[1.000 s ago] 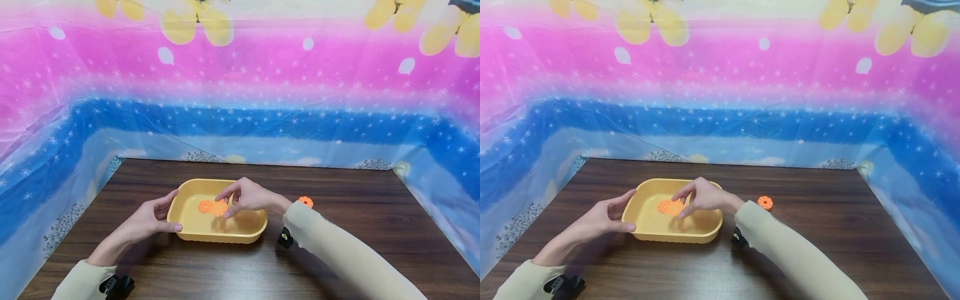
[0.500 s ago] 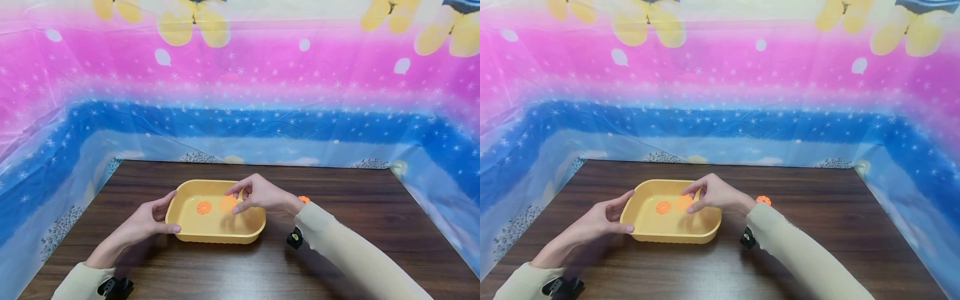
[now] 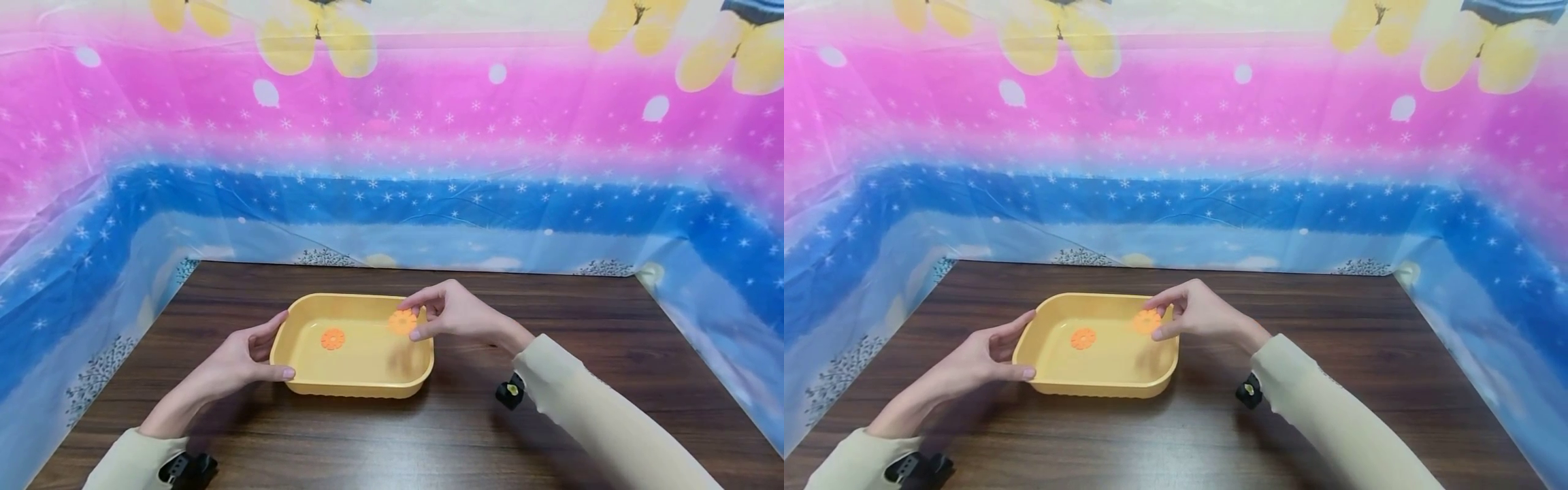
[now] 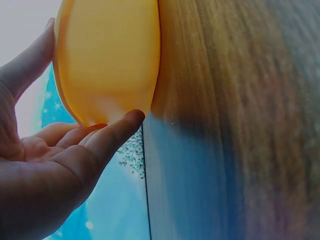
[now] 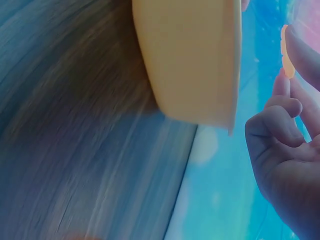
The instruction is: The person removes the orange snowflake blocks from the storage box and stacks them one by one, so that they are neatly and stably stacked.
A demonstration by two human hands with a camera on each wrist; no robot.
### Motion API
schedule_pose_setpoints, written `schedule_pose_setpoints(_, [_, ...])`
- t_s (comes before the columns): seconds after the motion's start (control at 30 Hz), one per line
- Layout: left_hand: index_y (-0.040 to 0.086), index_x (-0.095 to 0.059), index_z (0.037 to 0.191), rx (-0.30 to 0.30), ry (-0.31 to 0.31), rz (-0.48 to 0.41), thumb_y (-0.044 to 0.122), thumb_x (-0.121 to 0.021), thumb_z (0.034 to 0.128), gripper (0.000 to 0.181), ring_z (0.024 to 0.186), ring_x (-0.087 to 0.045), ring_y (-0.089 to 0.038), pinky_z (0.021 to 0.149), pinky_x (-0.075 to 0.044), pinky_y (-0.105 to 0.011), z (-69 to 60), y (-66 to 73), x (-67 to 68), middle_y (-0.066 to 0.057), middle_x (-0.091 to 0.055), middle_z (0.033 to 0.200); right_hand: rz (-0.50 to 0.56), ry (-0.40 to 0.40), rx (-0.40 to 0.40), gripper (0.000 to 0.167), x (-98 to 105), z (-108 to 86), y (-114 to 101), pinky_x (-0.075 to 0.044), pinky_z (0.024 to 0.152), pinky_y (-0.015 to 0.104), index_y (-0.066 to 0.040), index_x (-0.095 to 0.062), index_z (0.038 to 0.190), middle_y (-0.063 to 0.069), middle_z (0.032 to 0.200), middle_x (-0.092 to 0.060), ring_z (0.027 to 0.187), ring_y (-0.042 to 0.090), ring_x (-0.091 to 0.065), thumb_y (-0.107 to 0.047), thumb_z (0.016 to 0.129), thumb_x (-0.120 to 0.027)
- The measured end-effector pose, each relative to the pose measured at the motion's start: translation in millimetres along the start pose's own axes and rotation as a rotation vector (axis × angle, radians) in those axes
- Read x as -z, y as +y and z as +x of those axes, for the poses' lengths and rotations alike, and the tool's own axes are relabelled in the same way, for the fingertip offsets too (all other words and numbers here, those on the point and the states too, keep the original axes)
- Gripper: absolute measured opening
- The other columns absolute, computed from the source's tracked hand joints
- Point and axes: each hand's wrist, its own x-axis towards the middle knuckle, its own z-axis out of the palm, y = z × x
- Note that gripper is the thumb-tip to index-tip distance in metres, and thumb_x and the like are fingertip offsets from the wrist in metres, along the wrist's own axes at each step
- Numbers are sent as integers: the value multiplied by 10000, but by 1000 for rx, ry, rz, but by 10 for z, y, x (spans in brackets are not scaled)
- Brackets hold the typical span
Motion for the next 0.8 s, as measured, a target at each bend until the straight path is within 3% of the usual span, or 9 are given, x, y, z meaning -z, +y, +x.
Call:
schedule_pose_setpoints(0.17, [141, -197, 1485, 20, 7, -8, 99, -792, 725, 966, 1253, -390, -316, 864, -474, -300, 0, -1, 0, -120, -248, 1487, 1, 31, -5, 445, 106, -95, 92, -301, 458, 260, -235, -689, 1102, 100, 574, -409, 522, 189, -353, -280, 682, -830])
schedule_pose_setpoints(0.4, [121, -189, 1485, 8, 0, -4, 97, -788, 731, 963, 1252, -386, -329, 854, -480, -303, -7, 0, -3, -140, -235, 1488, -24, 65, -18, 447, 272, -270, 221, -325, 454, 254, -217, -681, 1111, 126, 645, -496, 516, 218, -366, -274, 692, -824])
schedule_pose_setpoints(0.8, [135, -185, 1486, 18, -7, -10, 103, -783, 738, 958, 1249, -390, -335, 845, -489, -315, -15, 9, -13, -140, -228, 1491, -139, 186, -150, 453, 574, -623, 551, -358, 450, 249, -256, -683, 1089, 90, 808, -602, 557, 204, -423, -321, 667, -833])
